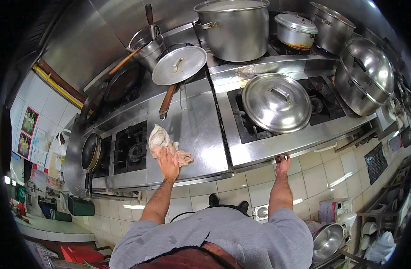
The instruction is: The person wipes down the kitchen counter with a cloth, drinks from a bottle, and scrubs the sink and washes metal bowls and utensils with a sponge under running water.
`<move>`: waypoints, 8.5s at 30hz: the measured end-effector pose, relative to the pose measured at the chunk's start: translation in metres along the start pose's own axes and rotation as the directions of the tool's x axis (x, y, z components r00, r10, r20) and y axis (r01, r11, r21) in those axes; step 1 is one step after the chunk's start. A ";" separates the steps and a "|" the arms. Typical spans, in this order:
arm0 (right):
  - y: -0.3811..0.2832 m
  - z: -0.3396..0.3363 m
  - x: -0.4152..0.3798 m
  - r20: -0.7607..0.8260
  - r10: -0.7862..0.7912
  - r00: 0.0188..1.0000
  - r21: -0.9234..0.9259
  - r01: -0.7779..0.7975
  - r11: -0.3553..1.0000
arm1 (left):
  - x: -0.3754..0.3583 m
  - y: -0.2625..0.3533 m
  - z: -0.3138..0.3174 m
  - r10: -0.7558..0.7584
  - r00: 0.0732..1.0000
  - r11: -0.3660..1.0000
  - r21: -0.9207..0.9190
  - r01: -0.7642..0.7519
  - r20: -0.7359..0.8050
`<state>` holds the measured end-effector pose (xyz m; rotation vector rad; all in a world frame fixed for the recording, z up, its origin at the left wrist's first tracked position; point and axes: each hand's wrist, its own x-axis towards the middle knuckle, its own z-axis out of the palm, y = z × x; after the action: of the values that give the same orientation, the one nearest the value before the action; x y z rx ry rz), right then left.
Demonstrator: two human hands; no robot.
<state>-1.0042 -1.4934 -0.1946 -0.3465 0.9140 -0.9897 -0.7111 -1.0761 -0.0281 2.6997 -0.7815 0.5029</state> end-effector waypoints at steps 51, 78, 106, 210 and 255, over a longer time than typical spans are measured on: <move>-0.004 0.004 -0.005 0.015 -0.048 0.999 -0.005 0.048 0.999 | 0.000 0.000 0.000 0.015 1.000 0.998 0.055 -0.015 -0.002; -0.005 -0.004 0.003 0.036 0.037 0.999 -0.002 -0.037 0.999 | -0.001 0.000 0.002 -0.012 1.000 0.999 0.052 0.012 0.005; 0.077 -0.076 -0.171 -0.023 0.521 0.853 -0.908 -0.236 0.346 | 0.003 -0.017 0.012 0.013 0.997 0.998 -0.061 -0.009 0.076; 1.129 0.673 -0.910 0.257 0.436 0.862 -0.889 0.388 -0.242 | -0.020 -1.438 -0.417 -0.340 0.888 0.930 -0.251 0.268 -0.310; 0.849 0.823 -1.338 0.246 -0.127 -0.961 0.931 0.197 0.309 | -0.015 -1.393 -0.774 0.427 0.438 0.617 -0.099 -0.781 -0.791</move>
<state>-0.1794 -0.0379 0.4311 -1.8463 -1.8115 -1.0721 -0.1400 0.3418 0.4206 1.4429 -1.4202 1.2475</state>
